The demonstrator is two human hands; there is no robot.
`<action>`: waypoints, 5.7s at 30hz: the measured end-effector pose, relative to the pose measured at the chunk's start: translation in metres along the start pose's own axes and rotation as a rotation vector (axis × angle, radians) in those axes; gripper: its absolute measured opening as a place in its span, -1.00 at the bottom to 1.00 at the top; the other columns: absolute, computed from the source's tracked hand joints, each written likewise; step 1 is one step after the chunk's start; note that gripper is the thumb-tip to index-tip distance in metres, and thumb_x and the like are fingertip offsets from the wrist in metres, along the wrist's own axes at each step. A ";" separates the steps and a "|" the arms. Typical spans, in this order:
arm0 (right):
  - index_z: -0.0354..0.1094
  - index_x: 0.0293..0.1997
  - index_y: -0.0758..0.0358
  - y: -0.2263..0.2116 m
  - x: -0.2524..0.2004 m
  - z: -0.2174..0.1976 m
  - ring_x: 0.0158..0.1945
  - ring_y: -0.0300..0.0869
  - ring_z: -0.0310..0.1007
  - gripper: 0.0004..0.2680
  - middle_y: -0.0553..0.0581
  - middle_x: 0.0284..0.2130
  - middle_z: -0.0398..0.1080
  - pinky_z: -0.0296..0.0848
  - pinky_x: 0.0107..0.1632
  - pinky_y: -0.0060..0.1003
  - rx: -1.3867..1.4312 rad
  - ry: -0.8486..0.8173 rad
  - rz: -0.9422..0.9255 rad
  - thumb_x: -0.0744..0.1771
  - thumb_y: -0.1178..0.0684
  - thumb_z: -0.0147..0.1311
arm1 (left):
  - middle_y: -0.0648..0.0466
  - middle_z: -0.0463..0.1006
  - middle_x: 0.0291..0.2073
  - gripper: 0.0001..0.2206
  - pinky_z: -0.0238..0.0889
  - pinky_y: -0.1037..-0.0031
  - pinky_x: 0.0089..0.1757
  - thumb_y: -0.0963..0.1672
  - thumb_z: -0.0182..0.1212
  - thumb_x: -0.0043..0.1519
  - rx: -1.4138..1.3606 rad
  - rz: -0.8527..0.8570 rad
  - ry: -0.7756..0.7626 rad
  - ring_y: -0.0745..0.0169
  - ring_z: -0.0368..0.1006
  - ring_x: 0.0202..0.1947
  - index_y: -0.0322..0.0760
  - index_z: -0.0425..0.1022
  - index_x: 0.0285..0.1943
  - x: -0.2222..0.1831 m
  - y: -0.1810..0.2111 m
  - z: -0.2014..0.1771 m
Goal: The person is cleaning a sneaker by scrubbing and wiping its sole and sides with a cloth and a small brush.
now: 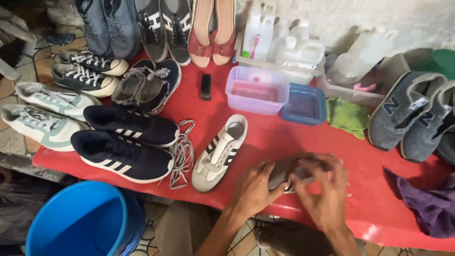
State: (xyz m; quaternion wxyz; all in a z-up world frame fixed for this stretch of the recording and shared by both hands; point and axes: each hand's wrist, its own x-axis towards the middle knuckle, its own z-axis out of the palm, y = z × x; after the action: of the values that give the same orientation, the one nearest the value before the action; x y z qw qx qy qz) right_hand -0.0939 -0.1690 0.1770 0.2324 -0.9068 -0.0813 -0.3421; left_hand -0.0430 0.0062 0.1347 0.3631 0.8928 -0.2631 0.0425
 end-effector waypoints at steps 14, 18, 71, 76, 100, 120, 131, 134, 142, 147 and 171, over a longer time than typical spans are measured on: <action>0.50 0.04 0.07 0.024 -0.004 -0.006 0.18 -0.02 0.34 -0.71 0.09 0.08 0.37 0.24 0.26 -0.02 -0.032 -0.011 0.010 0.25 -0.07 0.32 | -0.17 0.50 0.19 -0.43 0.42 -0.01 -0.14 0.12 0.18 0.24 0.047 0.021 0.015 -0.23 0.49 0.05 -0.30 0.44 0.29 -0.003 -0.008 0.011; 0.47 0.06 -0.04 0.001 -0.006 -0.004 0.34 0.12 0.19 -0.74 0.06 0.13 0.35 0.26 0.29 0.03 -0.060 -0.077 -0.165 0.29 -0.15 0.21 | -0.16 0.51 0.17 -0.43 0.42 0.03 -0.14 0.08 0.27 0.16 0.045 0.079 0.078 -0.21 0.51 0.02 -0.33 0.46 0.25 -0.005 -0.010 0.011; 0.47 0.10 0.12 0.057 -0.019 0.009 0.27 0.07 0.28 -0.69 0.16 0.13 0.35 0.24 0.31 0.06 -0.014 0.049 0.102 0.28 -0.07 0.24 | -0.09 0.60 -0.04 -0.55 0.41 -0.02 -0.27 0.08 0.23 0.20 -0.030 -0.053 -0.055 -0.31 0.55 -0.24 -0.27 0.53 0.09 0.012 -0.003 -0.004; 0.45 0.09 0.04 0.044 -0.017 0.011 0.40 0.13 0.15 -0.64 0.11 0.19 0.33 0.22 0.42 0.22 -0.088 0.049 -0.115 0.23 -0.14 0.29 | -0.08 0.62 -0.05 -0.57 0.38 -0.06 -0.29 0.09 0.19 0.22 -0.032 -0.041 -0.070 -0.38 0.54 -0.28 -0.28 0.53 0.05 0.012 -0.001 -0.009; 0.51 0.01 -0.03 0.011 -0.001 0.004 0.31 0.08 0.19 -0.74 0.02 0.10 0.40 0.16 0.37 0.02 -0.005 -0.097 -0.119 0.26 -0.14 0.22 | -0.09 0.61 -0.10 -0.51 0.40 -0.08 -0.31 0.10 0.24 0.14 -0.012 -0.014 -0.007 -0.35 0.55 -0.24 -0.26 0.54 0.10 0.006 -0.001 0.000; 0.51 -0.01 -0.04 0.023 0.009 0.002 0.09 -0.08 0.36 -0.77 0.02 -0.02 0.43 0.13 0.26 -0.06 -0.197 0.016 -0.013 0.28 -0.15 0.21 | -0.12 0.57 -0.12 -0.55 0.43 -0.04 -0.35 0.08 0.28 0.17 0.044 -0.058 0.001 -0.33 0.55 -0.32 -0.30 0.54 0.04 0.009 -0.001 0.011; 0.52 -0.05 -0.10 0.013 0.012 0.006 0.15 -0.03 0.32 -0.79 -0.07 -0.03 0.44 0.16 0.29 -0.04 -0.088 -0.033 -0.091 0.26 -0.12 0.25 | -0.10 0.55 -0.20 -0.59 0.40 -0.07 -0.38 0.07 0.25 0.16 0.046 -0.033 0.018 -0.31 0.54 -0.34 -0.28 0.53 0.00 0.007 0.000 0.007; 0.52 -0.02 -0.06 0.027 0.012 0.008 0.16 -0.07 0.33 -0.77 -0.04 0.00 0.44 0.16 0.31 -0.04 -0.110 -0.008 -0.051 0.26 -0.12 0.25 | -0.10 0.56 -0.19 -0.59 0.42 -0.04 -0.35 0.06 0.26 0.17 0.028 -0.028 0.014 -0.30 0.54 -0.31 -0.30 0.53 0.03 0.008 0.001 0.006; 0.55 -0.05 -0.09 0.026 0.016 -0.002 0.10 -0.12 0.40 -0.75 -0.07 -0.05 0.47 0.22 0.23 -0.11 -0.040 -0.060 -0.107 0.23 -0.16 0.29 | -0.10 0.56 -0.18 -0.58 0.42 -0.01 -0.32 0.08 0.29 0.17 0.033 -0.041 0.024 -0.29 0.53 -0.28 -0.30 0.54 0.00 0.009 0.002 0.009; 0.53 -0.01 -0.09 0.017 0.005 0.004 0.28 0.07 0.19 -0.75 -0.07 0.06 0.41 0.16 0.27 0.07 -0.061 -0.109 -0.139 0.25 -0.17 0.25 | -0.10 0.53 -0.15 -0.56 0.42 -0.08 -0.35 0.08 0.27 0.15 0.044 -0.059 -0.009 -0.33 0.54 -0.31 -0.27 0.52 0.06 0.005 0.003 0.006; 0.54 -0.01 -0.15 0.026 0.003 0.001 0.31 0.05 0.19 -0.76 -0.08 0.07 0.39 0.13 0.31 0.04 -0.029 -0.190 -0.115 0.26 -0.18 0.24 | -0.06 0.55 -0.16 -0.57 0.44 -0.09 -0.35 0.09 0.30 0.14 0.021 -0.080 -0.015 -0.25 0.55 -0.27 -0.23 0.53 0.02 0.004 0.004 0.006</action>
State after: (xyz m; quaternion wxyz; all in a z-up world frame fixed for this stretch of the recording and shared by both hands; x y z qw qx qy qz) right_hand -0.0828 -0.1909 0.1689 0.1904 -0.9323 -0.1498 -0.2687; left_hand -0.0420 -0.0025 0.1338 0.3529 0.9067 -0.2296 0.0241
